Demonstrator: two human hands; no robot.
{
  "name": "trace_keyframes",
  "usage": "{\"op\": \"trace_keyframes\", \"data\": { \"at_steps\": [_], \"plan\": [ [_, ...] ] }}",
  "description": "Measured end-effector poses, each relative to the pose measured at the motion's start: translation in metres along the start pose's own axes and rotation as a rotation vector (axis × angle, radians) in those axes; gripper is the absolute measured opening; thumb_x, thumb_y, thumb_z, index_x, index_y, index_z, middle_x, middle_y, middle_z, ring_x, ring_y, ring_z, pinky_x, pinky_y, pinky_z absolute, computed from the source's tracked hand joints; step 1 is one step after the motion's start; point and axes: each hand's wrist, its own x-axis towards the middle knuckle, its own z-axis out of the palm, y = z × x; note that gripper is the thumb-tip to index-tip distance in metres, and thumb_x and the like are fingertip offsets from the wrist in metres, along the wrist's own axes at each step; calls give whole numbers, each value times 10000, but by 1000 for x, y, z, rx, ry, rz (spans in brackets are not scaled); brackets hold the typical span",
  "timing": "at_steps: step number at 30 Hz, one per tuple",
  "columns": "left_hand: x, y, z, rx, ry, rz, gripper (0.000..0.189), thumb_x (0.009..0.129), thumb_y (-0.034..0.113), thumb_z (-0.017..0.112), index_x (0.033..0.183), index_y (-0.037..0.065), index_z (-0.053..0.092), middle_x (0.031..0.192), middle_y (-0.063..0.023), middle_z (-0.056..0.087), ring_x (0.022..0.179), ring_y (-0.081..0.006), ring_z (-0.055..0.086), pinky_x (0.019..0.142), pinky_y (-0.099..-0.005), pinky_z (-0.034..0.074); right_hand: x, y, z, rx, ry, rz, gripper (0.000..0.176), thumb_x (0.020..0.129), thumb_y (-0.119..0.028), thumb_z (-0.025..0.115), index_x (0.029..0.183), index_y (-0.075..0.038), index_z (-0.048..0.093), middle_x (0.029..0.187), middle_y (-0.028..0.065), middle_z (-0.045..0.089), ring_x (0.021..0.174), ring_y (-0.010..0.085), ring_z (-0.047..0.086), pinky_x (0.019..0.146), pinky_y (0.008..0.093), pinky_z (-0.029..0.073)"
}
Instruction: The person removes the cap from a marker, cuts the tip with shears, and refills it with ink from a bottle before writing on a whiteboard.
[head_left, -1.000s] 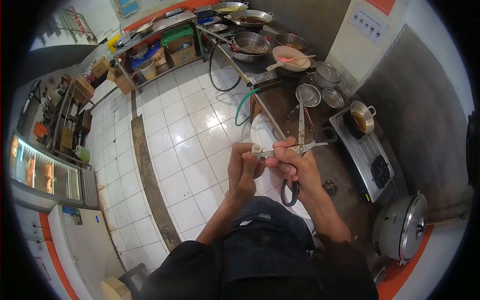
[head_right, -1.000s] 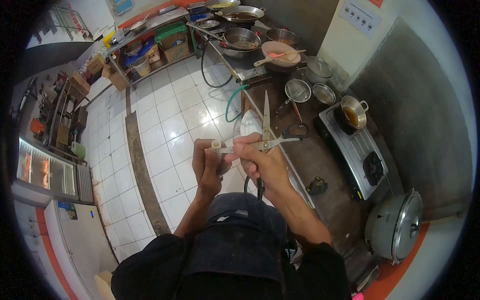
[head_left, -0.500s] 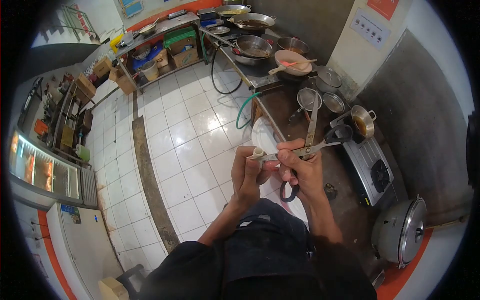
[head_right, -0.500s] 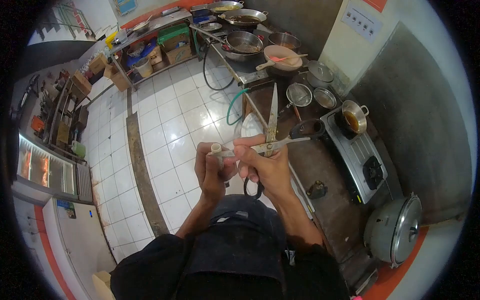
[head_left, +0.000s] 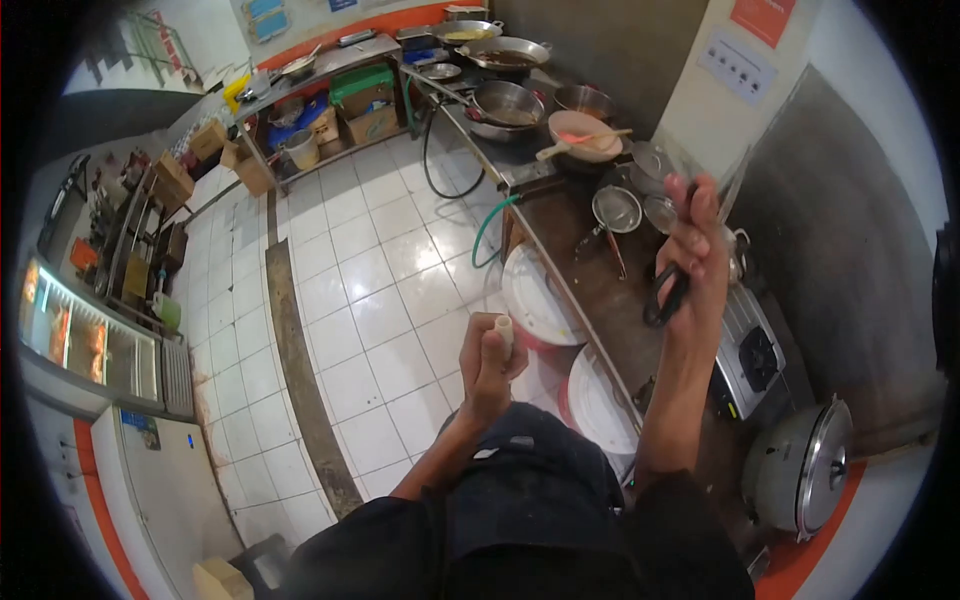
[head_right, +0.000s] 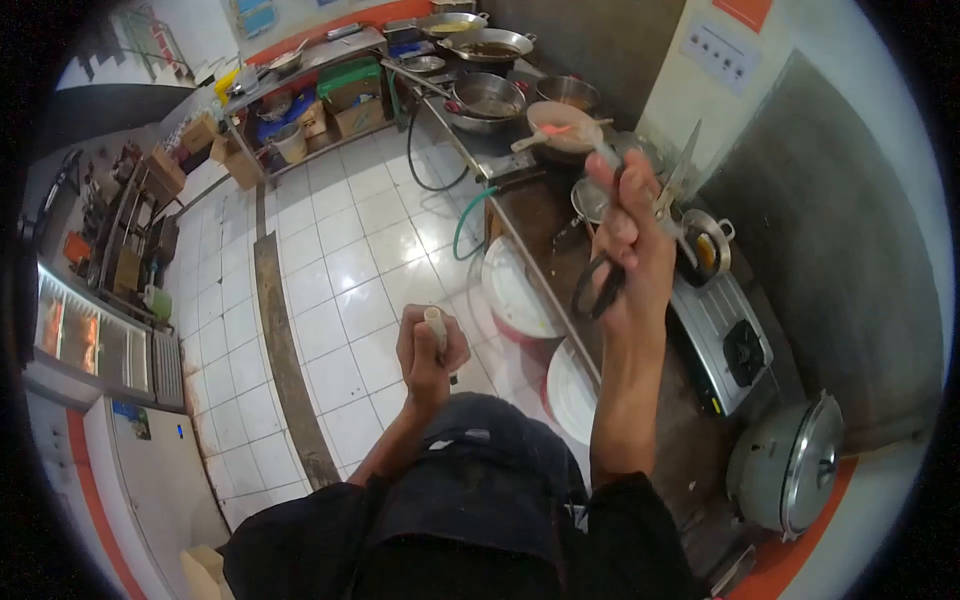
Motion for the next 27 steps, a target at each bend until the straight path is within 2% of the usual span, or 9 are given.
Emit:
{"op": "trace_keyframes", "data": {
  "at_steps": [4, 5, 9, 12, 14, 18, 21, 24, 27],
  "plan": [
    [16, 17, 11, -33, -58, 26, 355, 1039, 404, 363, 1014, 56, 427, 638, 21, 419, 482, -29, 288, 441, -206, 228, 1, 23, -20, -9, -44, 28, 285, 949, -261, 621, 1149, -63, 578, 1003, 161, 700, 452, 1, 397, 381, 128, 254],
    [16, 20, 14, -36, -52, 4, 354, 1040, 403, 360, 1014, 57, 427, 639, 21, 422, 479, -29, 286, 442, -205, 228, -7, 25, -17, -98, -19, 11, 291, 954, -287, 613, 1120, -48, 600, 887, 118, 694, 461, 33, 427, 403, 157, 284],
    [23, 40, 26, -110, -55, -81, 335, 1043, 390, 360, 1009, 63, 427, 634, 25, 429, 472, -28, 283, 442, -204, 231, -18, 28, -36, -649, -57, 140, 374, 980, -325, 570, 1189, -16, 554, 723, 29, 588, 520, 78, 486, 475, 228, 365],
    [30, 57, 32, -43, -18, -150, 352, 1050, 395, 300, 951, 75, 405, 565, 2, 374, 418, -66, 250, 391, -246, 233, -32, 49, -86, -913, -141, 257, 489, 976, -387, 554, 1294, -29, 456, 824, 51, 601, 635, 92, 546, 579, 238, 436],
    [34, 62, 31, -82, -2, -209, 366, 1050, 404, 281, 947, 81, 417, 556, 9, 354, 409, -70, 245, 388, -246, 223, -58, 68, -123, -903, -161, 366, 585, 977, -395, 545, 1389, -47, 320, 924, 87, 605, 765, 124, 594, 694, 257, 475],
    [42, 75, 33, -306, 25, -397, 397, 1046, 434, 256, 957, 101, 453, 543, 29, 325, 387, -67, 229, 375, -246, 198, -137, 96, -150, -594, 1, 489, 696, 1005, -465, 426, 1497, -39, 179, 1106, 165, 579, 910, 200, 610, 824, 326, 484],
    [46, 77, 21, -494, -78, -468, 386, 1041, 429, 273, 995, 90, 451, 560, 11, 333, 385, -76, 243, 402, -274, 237, -183, 101, -159, -869, -114, 476, 780, 966, -586, 374, 1493, -50, 166, 1068, 92, 590, 933, 186, 605, 869, 333, 471],
    [50, 72, 18, -615, -166, -476, 389, 1037, 437, 278, 1003, 96, 461, 553, 13, 339, 365, -73, 223, 388, -268, 223, -211, 103, -194, -963, -136, 340, 752, 988, -554, 350, 1491, -23, 178, 1043, 81, 592, 965, 180, 574, 922, 326, 426],
    [53, 69, 20, -637, -220, -503, 388, 1036, 441, 280, 1007, 102, 467, 550, 18, 346, 361, -66, 221, 381, -261, 217, -215, 70, -157, -1097, -12, 393, 644, 1012, -390, 402, 1495, -6, 212, 1062, 94, 568, 960, 170, 546, 908, 315, 422]
  ]
}}
